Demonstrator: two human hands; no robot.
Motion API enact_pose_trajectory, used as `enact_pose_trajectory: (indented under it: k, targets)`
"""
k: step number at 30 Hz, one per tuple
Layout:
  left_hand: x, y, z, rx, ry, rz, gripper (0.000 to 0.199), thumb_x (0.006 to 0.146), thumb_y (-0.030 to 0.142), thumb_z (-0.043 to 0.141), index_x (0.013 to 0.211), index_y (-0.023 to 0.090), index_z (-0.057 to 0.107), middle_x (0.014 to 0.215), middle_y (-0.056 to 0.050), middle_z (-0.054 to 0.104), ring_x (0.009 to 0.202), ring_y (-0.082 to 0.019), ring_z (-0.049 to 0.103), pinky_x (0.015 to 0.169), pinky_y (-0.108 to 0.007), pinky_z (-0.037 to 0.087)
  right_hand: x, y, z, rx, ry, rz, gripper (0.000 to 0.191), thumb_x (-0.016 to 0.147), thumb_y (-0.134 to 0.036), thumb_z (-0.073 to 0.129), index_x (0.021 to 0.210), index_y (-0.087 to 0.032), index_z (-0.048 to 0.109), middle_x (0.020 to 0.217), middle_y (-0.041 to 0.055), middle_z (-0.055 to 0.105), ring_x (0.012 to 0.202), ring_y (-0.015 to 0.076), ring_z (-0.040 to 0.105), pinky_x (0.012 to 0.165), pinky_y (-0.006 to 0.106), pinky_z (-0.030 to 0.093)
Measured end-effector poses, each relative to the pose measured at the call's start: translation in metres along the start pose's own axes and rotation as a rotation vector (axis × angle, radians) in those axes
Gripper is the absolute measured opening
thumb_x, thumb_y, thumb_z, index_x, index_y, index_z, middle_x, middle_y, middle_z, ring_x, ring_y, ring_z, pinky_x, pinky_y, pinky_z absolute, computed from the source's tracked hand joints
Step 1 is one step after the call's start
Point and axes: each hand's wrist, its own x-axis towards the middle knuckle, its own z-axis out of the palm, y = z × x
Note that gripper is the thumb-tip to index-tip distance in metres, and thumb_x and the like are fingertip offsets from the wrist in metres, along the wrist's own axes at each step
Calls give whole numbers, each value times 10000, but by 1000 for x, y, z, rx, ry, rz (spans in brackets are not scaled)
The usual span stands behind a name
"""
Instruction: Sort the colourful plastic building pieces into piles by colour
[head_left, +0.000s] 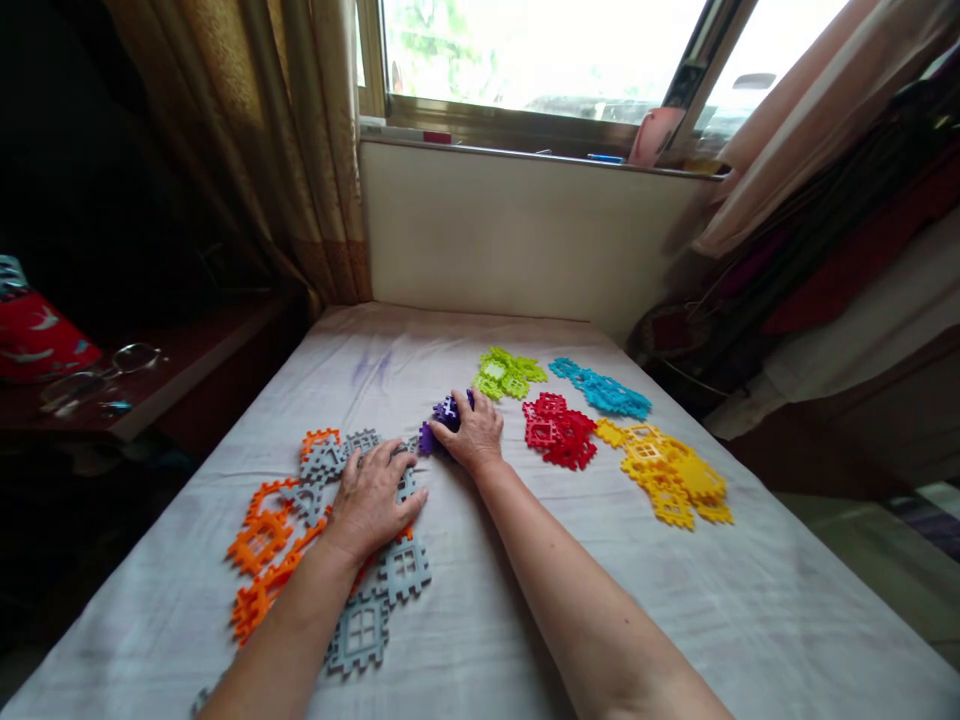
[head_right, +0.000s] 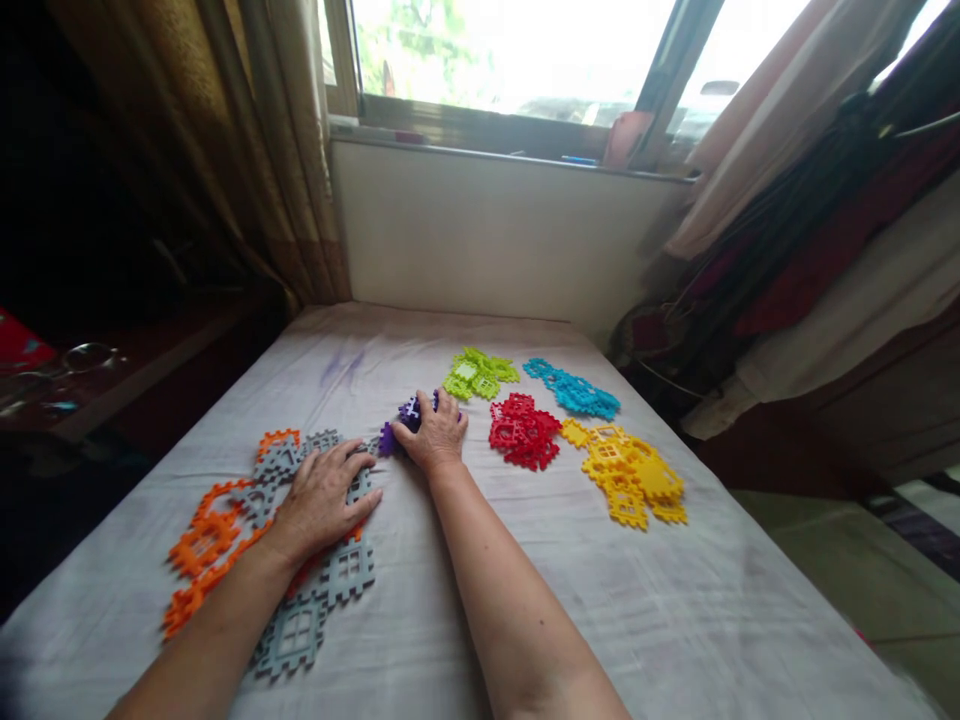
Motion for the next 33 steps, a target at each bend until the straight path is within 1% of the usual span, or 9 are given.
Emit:
enact_pose_trajectory:
  k: [5,12,19,23,29,33]
  targets:
    - [-2,0,4,-5,45,15,353,822,421,592,1138,272,636,1406,-109,568,1329,-308,494,1181,-566,254,22,-18,11,-8,6,54,643,848,-581,612,1417,-289,544,1545,143,414,1405,337,359,1122,530,273]
    - [-3,1,6,-12,62,5,344,822,421,600,1138,286,621,1399,-92,571,1321,-300,495,1183,-557,253,56,-38,29,10,13,107,630,865,-566,574,1428,-284,533,1552,141,401,1411,358,336,1110,567,262]
    - [-4,3,4,-14,43,2,370,833,429,613,1171,277,607,1405,-98,565,1342,-298,475,1179,-567,246,94,-44,42,27,32,152,608,883,-550,547,1414,-254,546,1555,158,395,1400,358,328,1088,571,268]
    - [-4,5,5,-11,69,3,359,835,420,613,1169,289,603,1406,-92,567,1344,-298,473,1180,-570,244,110,-51,49,35,47,184,614,901,-553,514,1414,-216,541,1564,175,375,1404,365,313,1088,589,256]
    - [-5,3,7,-1,77,11,380,837,433,615,1185,282,607,1418,-97,561,1349,-296,470,1188,-556,243,129,-53,55,42,26,175,586,913,-553,510,1372,-194,575,1586,177,347,1431,364,280,1106,600,240]
    - [-5,4,7,-9,68,2,386,829,405,622,1192,276,616,1414,-93,563,1347,-293,471,1189,-555,237,132,-48,55,63,23,154,606,916,-600,486,1374,-213,575,1599,168,327,1449,357,266,1114,628,230]
